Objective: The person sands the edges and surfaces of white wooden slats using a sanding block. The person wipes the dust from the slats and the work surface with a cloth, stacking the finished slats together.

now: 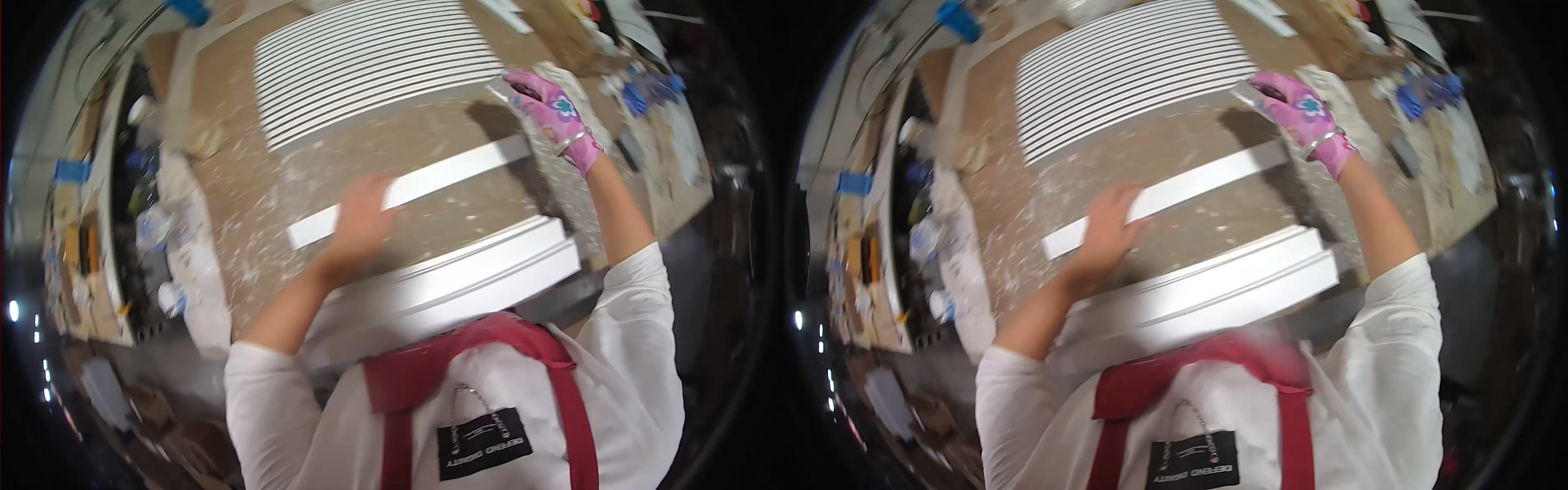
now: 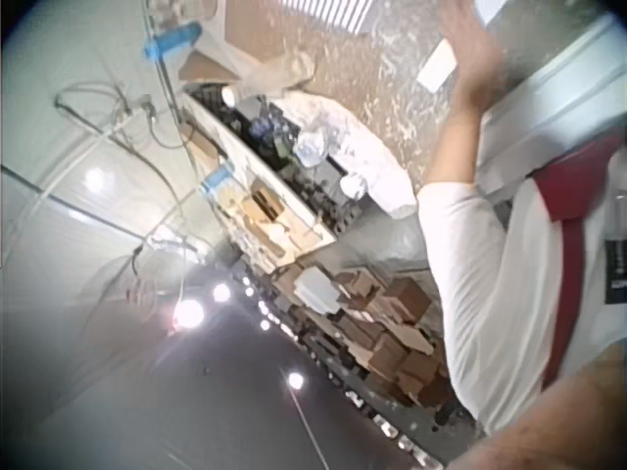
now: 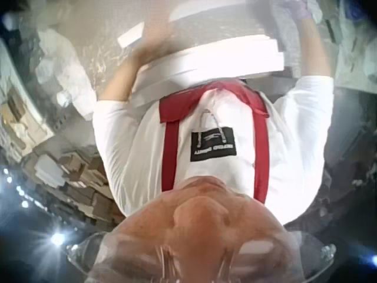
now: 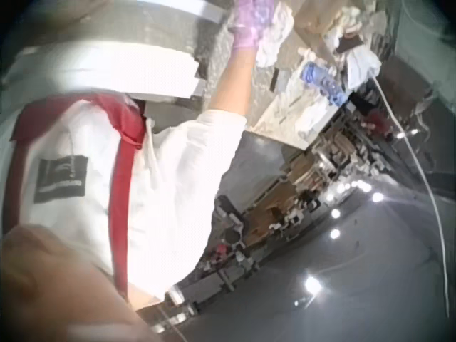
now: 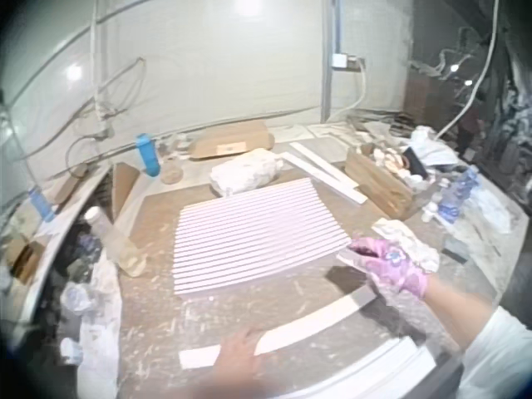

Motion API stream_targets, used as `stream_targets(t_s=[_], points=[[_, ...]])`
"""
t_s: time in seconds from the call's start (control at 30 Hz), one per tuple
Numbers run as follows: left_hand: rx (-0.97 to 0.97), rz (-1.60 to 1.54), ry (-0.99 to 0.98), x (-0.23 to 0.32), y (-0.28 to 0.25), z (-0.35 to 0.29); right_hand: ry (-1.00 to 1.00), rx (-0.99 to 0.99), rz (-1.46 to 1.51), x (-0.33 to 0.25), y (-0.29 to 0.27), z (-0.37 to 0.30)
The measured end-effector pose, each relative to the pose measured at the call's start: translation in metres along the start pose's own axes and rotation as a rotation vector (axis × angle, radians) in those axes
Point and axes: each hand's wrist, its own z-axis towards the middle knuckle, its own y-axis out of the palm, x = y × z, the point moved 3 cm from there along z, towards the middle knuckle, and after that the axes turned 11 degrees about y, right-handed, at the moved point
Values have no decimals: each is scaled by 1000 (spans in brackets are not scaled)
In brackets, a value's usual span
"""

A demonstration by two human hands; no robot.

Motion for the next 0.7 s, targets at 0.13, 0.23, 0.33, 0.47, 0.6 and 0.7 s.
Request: stream_targets(t_s=[0.13,0.23,0.33,0.47,0.6,0.7], points=[[1,63,13,-4,0,-4,175,18,45,73,-54,-55],[-15,84,26,1,1,2,195,6,-41,84,-49,-63],[-5,124,38,4,0,3,178,-31,-44,80,-23,-60],[30,156,41,0,-1,-3,280,-212,-323,53,-37,-66],[22,126,38,2,2,1,231,-9,-159,60,-41,-53],[33,123,34,3,-2,0,198,-28,-272,71,-23,-55]])
